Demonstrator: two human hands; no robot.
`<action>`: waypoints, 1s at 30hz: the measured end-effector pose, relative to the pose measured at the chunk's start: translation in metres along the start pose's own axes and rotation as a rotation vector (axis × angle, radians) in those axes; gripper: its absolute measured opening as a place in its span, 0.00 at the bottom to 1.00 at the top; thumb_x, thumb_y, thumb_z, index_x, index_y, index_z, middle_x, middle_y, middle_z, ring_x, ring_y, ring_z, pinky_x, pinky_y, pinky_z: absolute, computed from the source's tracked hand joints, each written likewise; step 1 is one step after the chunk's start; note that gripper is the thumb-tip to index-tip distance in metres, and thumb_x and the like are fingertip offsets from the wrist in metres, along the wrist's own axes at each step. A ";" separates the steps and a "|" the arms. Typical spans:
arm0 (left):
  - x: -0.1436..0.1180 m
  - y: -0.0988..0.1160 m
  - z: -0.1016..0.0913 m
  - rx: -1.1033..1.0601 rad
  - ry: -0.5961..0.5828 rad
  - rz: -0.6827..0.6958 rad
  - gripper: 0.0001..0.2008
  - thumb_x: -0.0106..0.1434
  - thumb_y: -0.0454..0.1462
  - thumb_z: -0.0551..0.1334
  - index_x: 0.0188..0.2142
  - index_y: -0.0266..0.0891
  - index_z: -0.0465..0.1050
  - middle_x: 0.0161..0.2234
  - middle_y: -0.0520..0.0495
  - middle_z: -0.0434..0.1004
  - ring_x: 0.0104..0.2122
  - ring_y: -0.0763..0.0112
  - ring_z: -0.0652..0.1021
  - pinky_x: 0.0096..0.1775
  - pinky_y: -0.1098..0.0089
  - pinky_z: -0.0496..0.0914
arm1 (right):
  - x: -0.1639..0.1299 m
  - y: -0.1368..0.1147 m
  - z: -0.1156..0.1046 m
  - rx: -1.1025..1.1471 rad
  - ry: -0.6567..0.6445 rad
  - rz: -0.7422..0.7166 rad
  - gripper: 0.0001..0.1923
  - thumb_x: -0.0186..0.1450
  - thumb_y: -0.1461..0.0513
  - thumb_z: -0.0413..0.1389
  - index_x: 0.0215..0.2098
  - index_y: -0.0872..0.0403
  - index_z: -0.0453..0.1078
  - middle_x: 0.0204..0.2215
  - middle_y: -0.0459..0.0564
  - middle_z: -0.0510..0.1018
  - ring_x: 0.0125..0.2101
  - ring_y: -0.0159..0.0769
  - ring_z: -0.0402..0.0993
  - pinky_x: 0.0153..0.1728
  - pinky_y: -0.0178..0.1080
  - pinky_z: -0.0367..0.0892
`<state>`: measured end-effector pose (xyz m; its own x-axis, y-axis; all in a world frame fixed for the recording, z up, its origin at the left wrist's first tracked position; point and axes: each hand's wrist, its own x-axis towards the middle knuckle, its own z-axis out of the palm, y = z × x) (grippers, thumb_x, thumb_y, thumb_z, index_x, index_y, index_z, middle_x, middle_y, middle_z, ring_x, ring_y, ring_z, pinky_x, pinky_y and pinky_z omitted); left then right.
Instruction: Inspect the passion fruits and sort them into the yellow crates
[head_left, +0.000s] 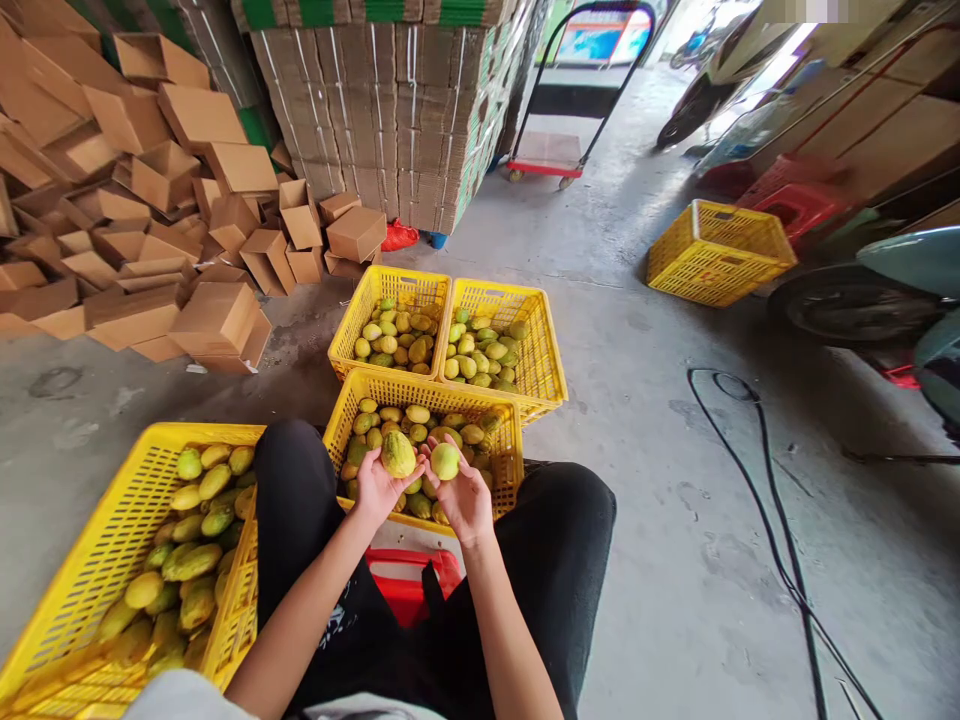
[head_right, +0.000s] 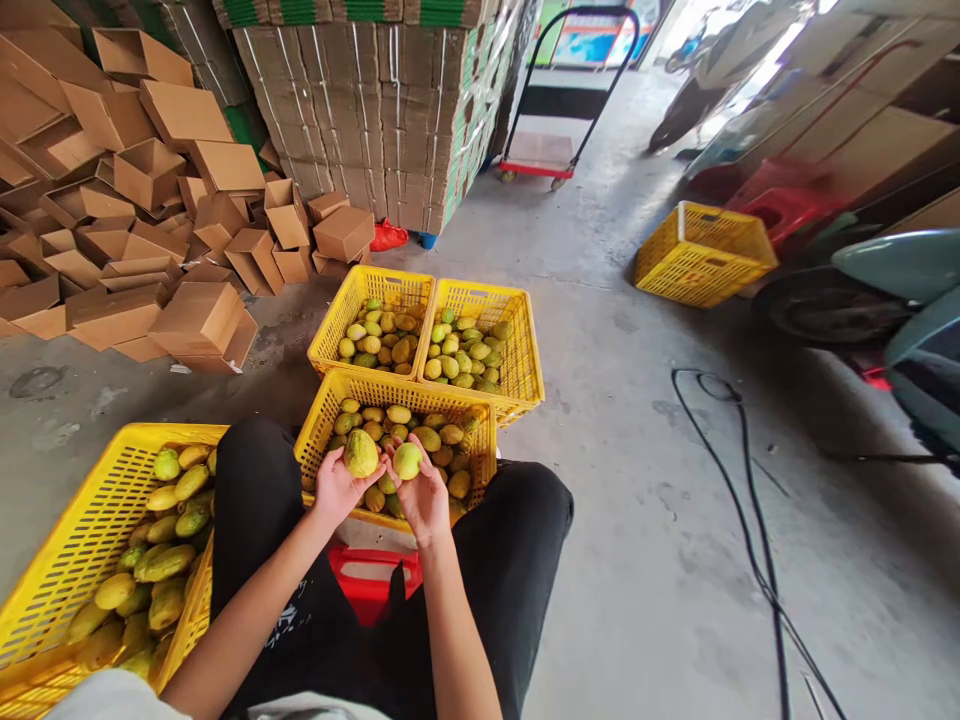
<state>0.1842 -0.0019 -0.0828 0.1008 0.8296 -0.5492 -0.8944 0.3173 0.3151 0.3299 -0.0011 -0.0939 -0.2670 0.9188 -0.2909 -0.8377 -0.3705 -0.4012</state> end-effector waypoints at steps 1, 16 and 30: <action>0.000 0.000 0.000 -0.015 0.004 0.010 0.13 0.64 0.39 0.52 0.41 0.34 0.70 0.36 0.39 0.79 0.40 0.59 0.79 0.42 0.58 0.74 | 0.000 0.000 -0.001 -0.004 -0.004 0.001 0.22 0.58 0.59 0.58 0.51 0.46 0.68 0.47 0.48 0.75 0.47 0.39 0.73 0.44 0.44 0.72; -0.003 -0.007 0.001 0.100 -0.088 -0.044 0.15 0.60 0.41 0.56 0.37 0.30 0.72 0.33 0.37 0.78 0.29 0.64 0.78 0.30 0.68 0.72 | -0.002 -0.001 0.001 0.079 -0.016 0.050 0.15 0.58 0.59 0.57 0.44 0.51 0.71 0.40 0.50 0.77 0.38 0.37 0.75 0.34 0.40 0.75; -0.006 -0.011 0.001 0.138 -0.050 0.003 0.09 0.59 0.40 0.62 0.38 0.37 0.69 0.30 0.46 0.75 0.27 0.66 0.78 0.26 0.70 0.71 | -0.002 0.004 -0.003 0.044 0.045 0.008 0.13 0.56 0.63 0.62 0.40 0.50 0.70 0.35 0.45 0.75 0.28 0.26 0.72 0.25 0.26 0.69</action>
<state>0.1943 -0.0097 -0.0821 0.1232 0.8515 -0.5097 -0.8268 0.3721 0.4218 0.3285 -0.0043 -0.0971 -0.2528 0.9085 -0.3327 -0.8560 -0.3703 -0.3607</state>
